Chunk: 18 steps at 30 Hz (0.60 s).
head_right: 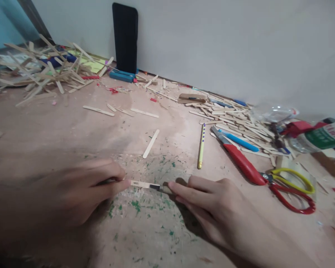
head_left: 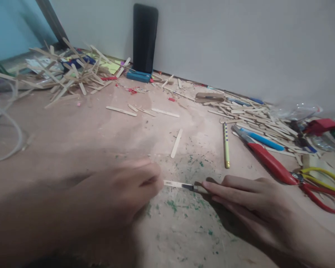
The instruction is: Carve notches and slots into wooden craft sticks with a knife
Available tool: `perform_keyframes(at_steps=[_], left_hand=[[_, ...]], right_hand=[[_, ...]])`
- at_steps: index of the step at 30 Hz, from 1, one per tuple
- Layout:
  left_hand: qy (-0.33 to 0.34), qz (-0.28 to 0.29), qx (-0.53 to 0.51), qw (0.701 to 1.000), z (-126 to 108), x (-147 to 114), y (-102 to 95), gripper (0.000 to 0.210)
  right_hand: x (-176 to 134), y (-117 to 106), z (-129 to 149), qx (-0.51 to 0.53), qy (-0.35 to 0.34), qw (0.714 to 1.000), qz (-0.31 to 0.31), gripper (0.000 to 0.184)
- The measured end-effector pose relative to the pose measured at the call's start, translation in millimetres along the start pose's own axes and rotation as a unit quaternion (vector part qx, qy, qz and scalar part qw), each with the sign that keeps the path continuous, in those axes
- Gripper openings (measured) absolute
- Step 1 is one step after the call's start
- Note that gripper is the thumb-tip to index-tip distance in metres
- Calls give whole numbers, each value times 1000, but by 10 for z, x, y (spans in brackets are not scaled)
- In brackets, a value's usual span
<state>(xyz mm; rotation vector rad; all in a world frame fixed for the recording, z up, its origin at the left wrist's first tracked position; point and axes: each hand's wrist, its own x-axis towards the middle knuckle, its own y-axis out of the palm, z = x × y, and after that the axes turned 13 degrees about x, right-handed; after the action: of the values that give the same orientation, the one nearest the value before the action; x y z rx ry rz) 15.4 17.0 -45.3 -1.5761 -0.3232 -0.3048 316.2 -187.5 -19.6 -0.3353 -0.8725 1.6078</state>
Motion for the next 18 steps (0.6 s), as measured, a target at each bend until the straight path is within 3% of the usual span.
perform_keyframes(at_steps=[6,13,18], left_hand=[[19,10,5,1000,3,17,-15,45],[14,-9,-21,1000,6,-19,32,37],[47,6,6,999,6,35,-9,47]], right_hand=[[-17,-13,-29,-9,-15,999,27,39],[-133,85,-163,-45,-36,998,-16,39],[-128,79,-225,-72,-57,996,-9,32]])
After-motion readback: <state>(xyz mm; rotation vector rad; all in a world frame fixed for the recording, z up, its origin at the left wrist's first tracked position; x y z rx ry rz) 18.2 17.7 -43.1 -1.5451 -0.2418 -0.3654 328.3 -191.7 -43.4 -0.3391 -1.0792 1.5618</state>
